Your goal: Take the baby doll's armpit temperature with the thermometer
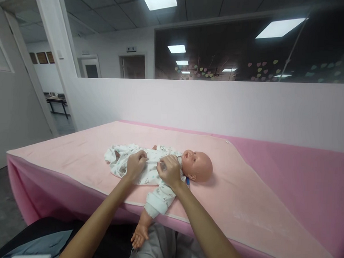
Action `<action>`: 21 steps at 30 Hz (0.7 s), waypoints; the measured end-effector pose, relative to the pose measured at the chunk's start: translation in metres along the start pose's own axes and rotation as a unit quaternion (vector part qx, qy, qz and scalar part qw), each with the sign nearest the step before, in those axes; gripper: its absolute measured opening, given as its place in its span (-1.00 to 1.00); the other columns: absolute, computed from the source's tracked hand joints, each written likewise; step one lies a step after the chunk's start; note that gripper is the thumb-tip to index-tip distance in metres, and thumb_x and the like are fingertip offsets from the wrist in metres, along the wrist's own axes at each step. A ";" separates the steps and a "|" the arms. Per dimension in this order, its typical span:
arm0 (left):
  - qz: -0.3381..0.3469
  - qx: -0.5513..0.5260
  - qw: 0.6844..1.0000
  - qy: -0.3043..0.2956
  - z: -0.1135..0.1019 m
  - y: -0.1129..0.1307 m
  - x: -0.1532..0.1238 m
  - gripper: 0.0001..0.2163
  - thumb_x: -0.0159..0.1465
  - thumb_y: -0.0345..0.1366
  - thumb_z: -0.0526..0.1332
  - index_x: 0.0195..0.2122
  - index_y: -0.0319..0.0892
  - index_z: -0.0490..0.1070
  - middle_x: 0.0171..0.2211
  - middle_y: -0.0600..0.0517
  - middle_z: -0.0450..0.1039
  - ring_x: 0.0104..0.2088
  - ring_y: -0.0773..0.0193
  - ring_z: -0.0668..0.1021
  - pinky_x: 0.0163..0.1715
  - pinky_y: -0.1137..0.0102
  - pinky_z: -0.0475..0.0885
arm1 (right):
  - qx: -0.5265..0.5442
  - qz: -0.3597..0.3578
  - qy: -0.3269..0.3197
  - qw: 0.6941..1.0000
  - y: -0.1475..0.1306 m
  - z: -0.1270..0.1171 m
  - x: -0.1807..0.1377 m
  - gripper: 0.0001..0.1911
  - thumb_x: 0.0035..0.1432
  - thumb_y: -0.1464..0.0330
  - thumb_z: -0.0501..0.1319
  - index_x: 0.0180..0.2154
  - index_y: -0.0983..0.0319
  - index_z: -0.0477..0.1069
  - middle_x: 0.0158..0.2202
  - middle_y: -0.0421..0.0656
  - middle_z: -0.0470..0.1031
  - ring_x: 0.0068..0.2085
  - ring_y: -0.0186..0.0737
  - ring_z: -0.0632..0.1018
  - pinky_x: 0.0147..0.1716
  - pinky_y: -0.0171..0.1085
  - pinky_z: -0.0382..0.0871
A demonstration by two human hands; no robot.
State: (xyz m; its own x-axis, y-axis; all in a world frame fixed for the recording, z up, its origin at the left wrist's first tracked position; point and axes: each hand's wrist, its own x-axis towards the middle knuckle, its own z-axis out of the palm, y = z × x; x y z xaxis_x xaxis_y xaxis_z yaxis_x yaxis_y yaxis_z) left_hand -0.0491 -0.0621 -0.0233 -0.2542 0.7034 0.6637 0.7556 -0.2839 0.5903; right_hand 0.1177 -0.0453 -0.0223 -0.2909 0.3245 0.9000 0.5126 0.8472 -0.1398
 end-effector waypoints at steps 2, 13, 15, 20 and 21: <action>0.000 -0.021 0.999 -0.039 -0.006 -0.006 -0.001 -0.86 0.00 -0.39 -0.01 -0.52 -0.18 0.33 -0.61 0.09 0.34 -0.55 0.29 0.36 -0.49 0.43 0.19 | -0.002 -0.003 -0.009 1.000 0.000 0.001 0.000 -0.88 0.06 0.41 0.07 -0.51 0.20 0.23 -0.51 -0.18 0.37 -0.40 -0.25 0.35 -0.28 -0.24 0.19; -0.076 -0.161 0.943 -0.281 -0.025 -0.014 0.007 -0.95 -0.02 -0.35 0.06 -0.51 -0.19 0.25 -0.62 0.14 0.24 -0.59 0.37 0.31 -0.59 0.50 0.18 | -0.015 0.002 -0.010 1.000 0.001 0.003 -0.001 -0.89 0.02 0.44 0.07 -0.53 0.20 0.21 -0.52 -0.20 0.34 -0.40 -0.27 0.34 -0.31 -0.26 0.17; -0.104 -0.195 0.927 -0.302 -0.029 -0.016 0.010 -0.93 -0.02 -0.34 0.08 -0.49 -0.19 0.25 -0.61 0.14 0.23 -0.61 0.39 0.30 -0.63 0.52 0.15 | -0.013 0.003 -0.009 1.000 0.001 0.003 -0.001 -0.89 0.02 0.44 0.08 -0.53 0.20 0.21 -0.52 -0.20 0.34 -0.41 -0.27 0.34 -0.31 -0.27 0.17; -0.140 -0.229 0.912 -0.311 -0.034 -0.015 0.008 -0.89 0.03 -0.27 0.13 -0.45 -0.18 0.27 -0.59 0.15 0.21 -0.64 0.43 0.27 -0.67 0.54 0.11 | -0.011 0.007 -0.011 1.000 0.002 0.003 -0.002 -0.89 0.02 0.43 0.09 -0.53 0.19 0.22 -0.52 -0.19 0.35 -0.41 -0.26 0.34 -0.32 -0.26 0.17; -0.136 -0.225 0.915 -0.306 -0.034 -0.015 0.008 -0.86 0.04 -0.24 0.14 -0.44 -0.18 0.28 -0.58 0.14 0.23 -0.63 0.42 0.28 -0.66 0.54 0.12 | -0.012 0.009 -0.011 1.000 0.002 0.003 -0.002 -0.89 0.02 0.43 0.09 -0.53 0.19 0.22 -0.52 -0.19 0.35 -0.41 -0.25 0.34 -0.32 -0.26 0.18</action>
State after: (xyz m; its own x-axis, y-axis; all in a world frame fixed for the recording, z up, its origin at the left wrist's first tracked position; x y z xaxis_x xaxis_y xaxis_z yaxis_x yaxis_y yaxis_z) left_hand -0.0831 -0.0749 -0.0111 0.0939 0.9821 0.1636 0.3553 -0.1865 0.9160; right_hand 0.1165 -0.0430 -0.0256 -0.2985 0.3483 0.8886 0.5365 0.8312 -0.1456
